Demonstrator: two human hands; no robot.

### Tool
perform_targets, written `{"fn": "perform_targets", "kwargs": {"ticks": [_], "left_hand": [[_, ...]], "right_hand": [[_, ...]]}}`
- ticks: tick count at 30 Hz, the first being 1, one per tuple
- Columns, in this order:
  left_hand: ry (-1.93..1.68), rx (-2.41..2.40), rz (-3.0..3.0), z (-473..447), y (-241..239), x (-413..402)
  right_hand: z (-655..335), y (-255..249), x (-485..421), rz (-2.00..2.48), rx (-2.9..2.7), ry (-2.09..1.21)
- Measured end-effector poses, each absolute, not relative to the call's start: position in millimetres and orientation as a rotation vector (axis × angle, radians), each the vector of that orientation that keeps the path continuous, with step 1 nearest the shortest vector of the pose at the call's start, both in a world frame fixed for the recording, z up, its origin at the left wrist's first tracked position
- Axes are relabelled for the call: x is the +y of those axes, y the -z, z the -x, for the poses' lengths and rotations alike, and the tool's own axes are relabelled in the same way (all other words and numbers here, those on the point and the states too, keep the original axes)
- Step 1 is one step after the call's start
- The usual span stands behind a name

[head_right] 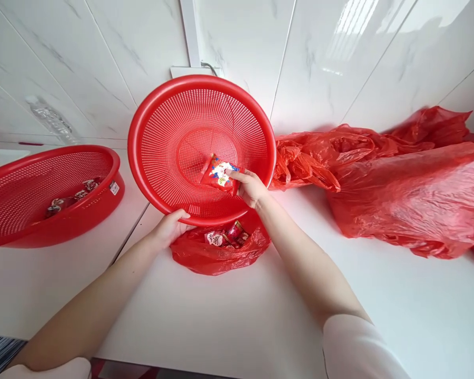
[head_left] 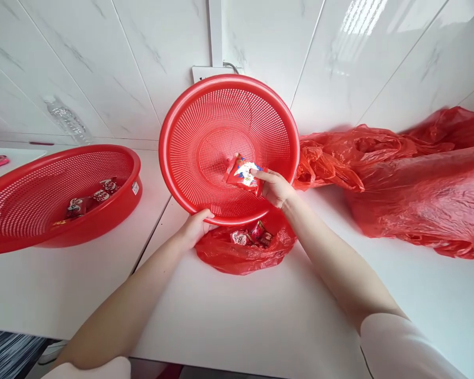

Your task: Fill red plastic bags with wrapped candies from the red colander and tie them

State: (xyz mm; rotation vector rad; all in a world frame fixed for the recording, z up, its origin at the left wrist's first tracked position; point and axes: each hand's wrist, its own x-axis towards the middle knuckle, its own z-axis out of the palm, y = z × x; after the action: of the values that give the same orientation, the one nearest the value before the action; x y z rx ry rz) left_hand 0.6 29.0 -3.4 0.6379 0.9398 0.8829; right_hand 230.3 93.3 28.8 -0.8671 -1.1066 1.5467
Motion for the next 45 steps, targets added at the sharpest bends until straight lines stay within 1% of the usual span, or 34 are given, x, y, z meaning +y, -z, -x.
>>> {"fn": "perform_targets", "kwargs": {"ticks": [6, 14, 18, 21, 24, 27, 29, 30, 33, 35, 37, 39, 42, 45], "left_hand": [[-0.833, 0.935, -0.638, 1.1, 3.5, 28.7], [-0.787, 0.947, -0.653, 4.5, 9.9, 30.8], [-0.744, 0.940, -0.657, 5.2, 8.5, 30.2], [-0.761, 0.947, -0.676, 4.4, 4.4, 28.3], [-0.772, 0.917, -0.726, 3.6, 2.5, 27.7], [-0.811, 0.898, -0.768, 3.4, 3.5, 29.0], [-0.848, 0.892, -0.781, 3.7, 4.4, 30.0], [-0.858, 0.886, -0.786, 3.8, 4.7, 30.3], [-0.843, 0.873, -0.796, 3.8, 4.7, 30.5], [-0.823, 0.877, -0.794, 2.8, 4.2, 30.4], [-0.824, 0.904, -0.786, 1.2, 3.0, 30.2], [-0.856, 0.939, -0.782, -0.4, 0.7, 30.0], [-0.860, 0.991, -0.804, -1.0, -4.8, 29.1], [-0.769, 1.006, -0.844, 2.0, -10.3, 28.6]], "right_hand": [[-236.0, -35.3, 89.0, 0.846, -1.130, -1.611], [-243.8, -40.3, 84.4, 0.873, -1.390, -1.551], [-252.7, -56.8, 77.7, 0.844, -1.654, -1.479], [-264.6, -76.1, 67.4, 0.873, -2.046, -1.436], [-275.6, -90.0, 54.8, 0.989, -2.519, -1.271], [-278.3, -91.5, 44.0, 1.270, -2.743, -0.947], [-274.2, -88.8, 38.6, 1.410, -2.794, -0.766], [-270.7, -87.5, 36.6, 1.400, -2.833, -0.755], [-258.2, -87.3, 33.3, 1.110, -2.861, -0.899], [-252.0, -89.5, 33.4, 0.989, -2.739, -0.811], [-250.7, -91.7, 35.0, 1.068, -2.596, -0.594], [-255.3, -92.3, 37.4, 1.260, -2.507, -0.476], [-269.2, -87.8, 42.2, 1.498, -2.508, -0.482], [-279.4, -75.8, 49.7, 1.537, -2.593, -0.541]]}}
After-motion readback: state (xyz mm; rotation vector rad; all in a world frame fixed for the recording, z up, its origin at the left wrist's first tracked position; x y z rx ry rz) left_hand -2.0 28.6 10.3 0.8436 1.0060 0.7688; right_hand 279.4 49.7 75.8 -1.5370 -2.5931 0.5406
